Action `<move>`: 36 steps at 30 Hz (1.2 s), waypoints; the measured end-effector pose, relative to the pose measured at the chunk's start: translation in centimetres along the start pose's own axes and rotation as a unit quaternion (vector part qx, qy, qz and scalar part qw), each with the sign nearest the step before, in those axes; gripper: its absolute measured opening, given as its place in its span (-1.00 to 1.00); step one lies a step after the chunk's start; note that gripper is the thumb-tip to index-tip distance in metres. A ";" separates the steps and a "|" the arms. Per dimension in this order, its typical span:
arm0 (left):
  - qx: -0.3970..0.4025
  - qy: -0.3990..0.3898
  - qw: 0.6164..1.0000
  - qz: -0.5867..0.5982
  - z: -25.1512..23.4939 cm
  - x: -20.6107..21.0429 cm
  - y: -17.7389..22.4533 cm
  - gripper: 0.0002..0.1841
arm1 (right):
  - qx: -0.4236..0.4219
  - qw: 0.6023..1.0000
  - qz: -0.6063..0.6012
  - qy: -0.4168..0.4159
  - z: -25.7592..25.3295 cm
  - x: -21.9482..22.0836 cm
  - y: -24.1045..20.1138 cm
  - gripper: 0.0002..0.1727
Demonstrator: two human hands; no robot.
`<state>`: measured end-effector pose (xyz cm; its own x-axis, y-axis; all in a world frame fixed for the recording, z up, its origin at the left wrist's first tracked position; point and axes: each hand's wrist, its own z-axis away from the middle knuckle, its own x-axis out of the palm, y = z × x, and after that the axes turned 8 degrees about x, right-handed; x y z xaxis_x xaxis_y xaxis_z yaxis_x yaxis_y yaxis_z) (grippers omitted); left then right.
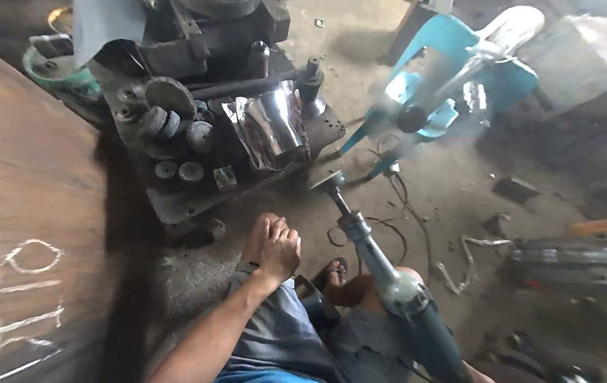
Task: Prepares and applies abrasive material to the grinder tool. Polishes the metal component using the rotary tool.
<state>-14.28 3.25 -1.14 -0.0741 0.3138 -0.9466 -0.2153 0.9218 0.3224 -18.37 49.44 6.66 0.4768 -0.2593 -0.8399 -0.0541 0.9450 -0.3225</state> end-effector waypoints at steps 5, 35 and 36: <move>0.018 0.015 0.989 0.149 0.0 -0.2 0.8 -0.44 | 0.000 0.999 -0.038 0.019 0.0 0.7 0.6 -0.48; 0.130 -0.295 0.542 0.776 -10.4 -0.9 8.8 -0.77 | -0.024 0.998 -0.040 0.033 -0.7 1.0 -0.5 -0.48; 0.142 -0.304 0.537 0.774 -10.6 -0.9 8.7 -0.77 | -0.026 0.998 -0.044 0.031 -0.9 1.2 0.2 -0.47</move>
<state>-26.41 8.54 2.47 0.3995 0.6911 0.6023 -0.1900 -0.5803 0.7919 -18.56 49.11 5.19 0.4265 -0.3543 -0.8322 -0.0610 0.9067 -0.4173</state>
